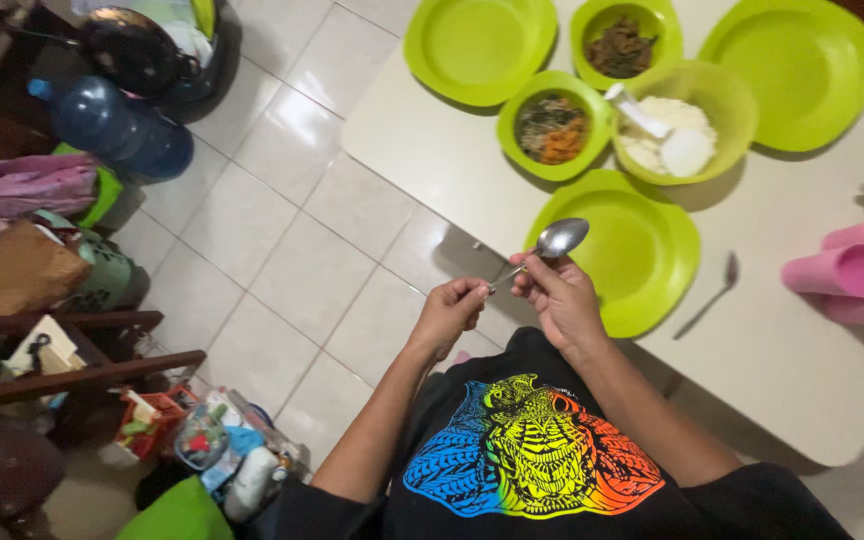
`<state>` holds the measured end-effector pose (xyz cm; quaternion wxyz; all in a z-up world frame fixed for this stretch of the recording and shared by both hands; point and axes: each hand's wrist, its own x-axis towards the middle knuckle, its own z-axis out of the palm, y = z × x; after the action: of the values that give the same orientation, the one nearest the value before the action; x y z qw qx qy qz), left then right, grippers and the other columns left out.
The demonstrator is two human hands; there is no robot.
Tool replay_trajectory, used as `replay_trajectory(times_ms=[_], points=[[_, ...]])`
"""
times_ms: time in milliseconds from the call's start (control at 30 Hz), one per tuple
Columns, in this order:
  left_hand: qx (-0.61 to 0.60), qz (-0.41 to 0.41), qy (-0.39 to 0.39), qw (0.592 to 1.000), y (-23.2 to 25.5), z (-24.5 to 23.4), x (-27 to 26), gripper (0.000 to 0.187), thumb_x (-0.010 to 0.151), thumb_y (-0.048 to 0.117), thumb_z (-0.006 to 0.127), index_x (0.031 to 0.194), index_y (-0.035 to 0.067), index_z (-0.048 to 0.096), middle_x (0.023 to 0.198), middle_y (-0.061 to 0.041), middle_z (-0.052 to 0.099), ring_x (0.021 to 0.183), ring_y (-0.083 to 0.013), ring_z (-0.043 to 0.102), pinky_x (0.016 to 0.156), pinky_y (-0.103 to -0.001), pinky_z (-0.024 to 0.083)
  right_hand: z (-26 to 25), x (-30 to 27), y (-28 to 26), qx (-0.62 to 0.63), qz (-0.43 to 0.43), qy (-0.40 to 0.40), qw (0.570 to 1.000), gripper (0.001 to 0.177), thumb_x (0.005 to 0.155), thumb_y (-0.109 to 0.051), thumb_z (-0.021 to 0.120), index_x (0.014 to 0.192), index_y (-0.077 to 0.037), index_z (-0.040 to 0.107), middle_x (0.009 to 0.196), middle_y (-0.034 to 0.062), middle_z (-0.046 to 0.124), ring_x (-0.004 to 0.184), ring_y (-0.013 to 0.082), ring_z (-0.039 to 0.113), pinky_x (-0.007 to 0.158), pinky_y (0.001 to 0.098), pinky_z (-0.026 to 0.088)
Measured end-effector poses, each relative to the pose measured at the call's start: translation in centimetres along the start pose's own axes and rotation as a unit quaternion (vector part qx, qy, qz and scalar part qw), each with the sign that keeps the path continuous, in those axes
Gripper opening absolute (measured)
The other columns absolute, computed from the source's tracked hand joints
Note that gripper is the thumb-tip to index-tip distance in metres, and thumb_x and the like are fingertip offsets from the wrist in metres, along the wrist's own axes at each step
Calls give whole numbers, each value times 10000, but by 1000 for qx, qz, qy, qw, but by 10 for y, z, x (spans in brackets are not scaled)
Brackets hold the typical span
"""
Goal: The person sets a dining table by placing spoons next to green plates and pouring water from a pink pitcher into pink cups. The person arranges the cutlery and cups around bowls of food on a white table.
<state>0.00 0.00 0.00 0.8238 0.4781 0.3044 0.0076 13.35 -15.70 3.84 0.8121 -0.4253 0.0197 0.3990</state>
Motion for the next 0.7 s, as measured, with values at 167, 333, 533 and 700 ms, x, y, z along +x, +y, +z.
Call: replay_trajectory(times_ms=[167,333,533,700], points=[[150,-5,52,987,52,-54,1,183,960,174,700,1032,8,725,719,31,584,547,-35,433,470,-200,344,23,30,61,55,27,40,997,183,1015,-151,664,1147,-24,670,965,62,690,814,146,664,749,334,585],[113,27,45,992,86,-88,47,172,938,114,727,1039,-26,716,726,10,590,564,-59,468,494,-218,374,47,74,67,71,55,103,991,175,999,-193,664,1128,-75,664,944,40,688,807,136,644,737,322,563],[9,8,70,997,129,-125,117,212,917,50,707,1107,-40,677,849,-52,684,666,-121,640,631,-261,567,71,150,69,113,90,111,983,187,998,-231,654,1133,-104,627,921,9,665,795,126,617,730,318,551],[-37,-12,122,992,154,-153,162,255,917,53,704,1148,-47,661,866,-64,688,699,-155,672,665,-294,596,83,208,84,127,145,121,974,172,982,-242,648,1096,-114,639,893,11,660,749,131,604,702,326,549]])
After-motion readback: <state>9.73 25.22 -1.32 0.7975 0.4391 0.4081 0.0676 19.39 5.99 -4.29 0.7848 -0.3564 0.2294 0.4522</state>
